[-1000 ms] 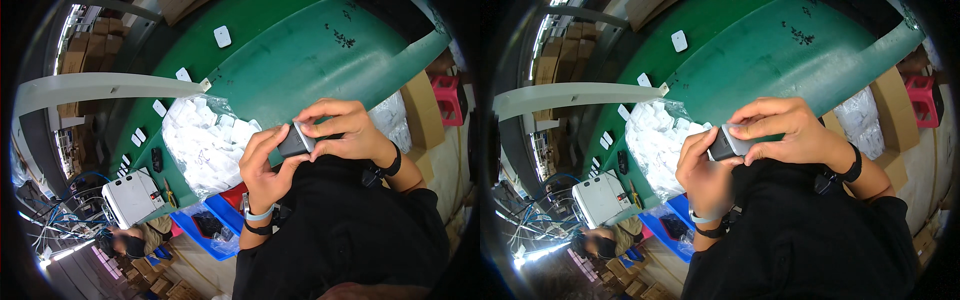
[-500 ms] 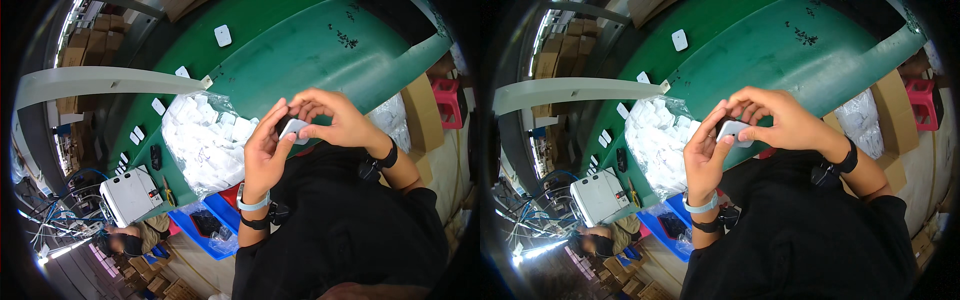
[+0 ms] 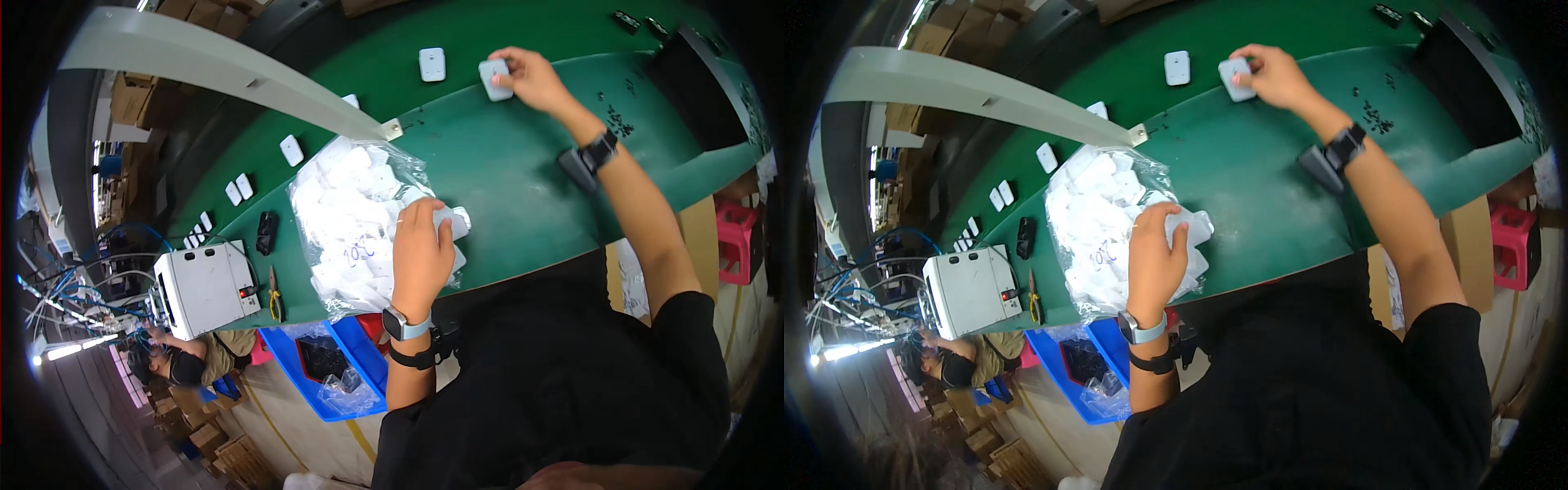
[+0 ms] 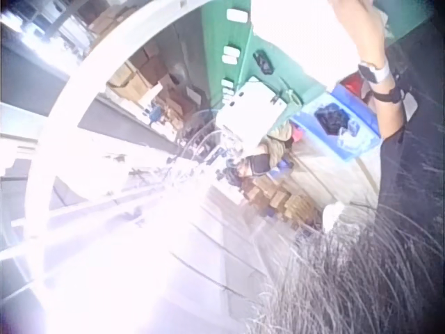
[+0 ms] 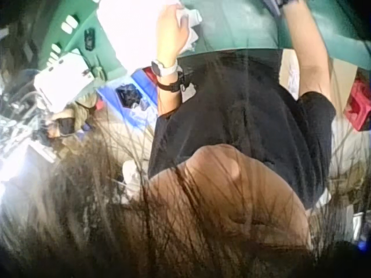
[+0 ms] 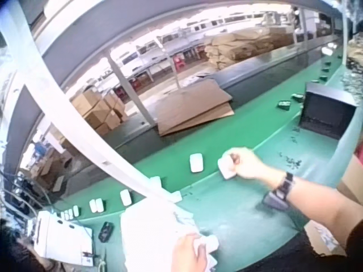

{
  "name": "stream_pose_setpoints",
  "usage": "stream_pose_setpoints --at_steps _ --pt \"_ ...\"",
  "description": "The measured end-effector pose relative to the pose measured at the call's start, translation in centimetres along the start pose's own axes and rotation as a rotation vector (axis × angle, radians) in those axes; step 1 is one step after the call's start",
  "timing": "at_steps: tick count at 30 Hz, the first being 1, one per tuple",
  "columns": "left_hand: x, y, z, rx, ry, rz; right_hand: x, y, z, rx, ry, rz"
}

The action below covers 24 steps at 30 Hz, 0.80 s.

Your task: The person assembles small electronic devices by inserting green circuit boards into white plastic casings. They pick up a casing, insert a board, and snap the two halves together, repeating this process for multiple units on a green workbench.

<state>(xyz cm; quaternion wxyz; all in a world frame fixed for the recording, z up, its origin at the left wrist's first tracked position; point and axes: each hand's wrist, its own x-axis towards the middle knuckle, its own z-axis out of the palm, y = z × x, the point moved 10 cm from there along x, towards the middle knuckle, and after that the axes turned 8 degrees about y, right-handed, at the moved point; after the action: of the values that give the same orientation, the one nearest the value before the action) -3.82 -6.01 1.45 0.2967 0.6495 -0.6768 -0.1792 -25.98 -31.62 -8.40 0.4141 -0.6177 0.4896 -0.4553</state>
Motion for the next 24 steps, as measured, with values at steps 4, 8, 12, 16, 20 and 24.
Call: stream_pose_setpoints --at_steps 4,8,12,16,20,24 --pt "-2.2 -2.7 -0.7 0.177 0.043 0.011 5.8 0.2 1.2 -0.359 0.066 0.008" --pt "-2.8 -2.9 -0.6 0.198 0.074 0.02 6.9 0.0 0.4 -0.585 0.152 -0.189" --pt "-3.4 -3.4 -0.3 0.184 0.088 0.024 6.3 0.0 0.9 -0.509 0.072 -0.111" --pt "-2.7 -3.3 -0.2 0.17 0.069 0.015 3.3 -1.1 -0.8 -0.307 0.219 -0.035" --pt "-3.4 -3.9 -0.6 0.136 0.153 0.01 -8.4 -8.3 -0.1 -0.228 0.136 -0.283" --pt "-3.3 -2.4 -0.2 0.118 0.093 0.085 -17.7 -8.3 -3.2 -0.259 0.012 -0.21"
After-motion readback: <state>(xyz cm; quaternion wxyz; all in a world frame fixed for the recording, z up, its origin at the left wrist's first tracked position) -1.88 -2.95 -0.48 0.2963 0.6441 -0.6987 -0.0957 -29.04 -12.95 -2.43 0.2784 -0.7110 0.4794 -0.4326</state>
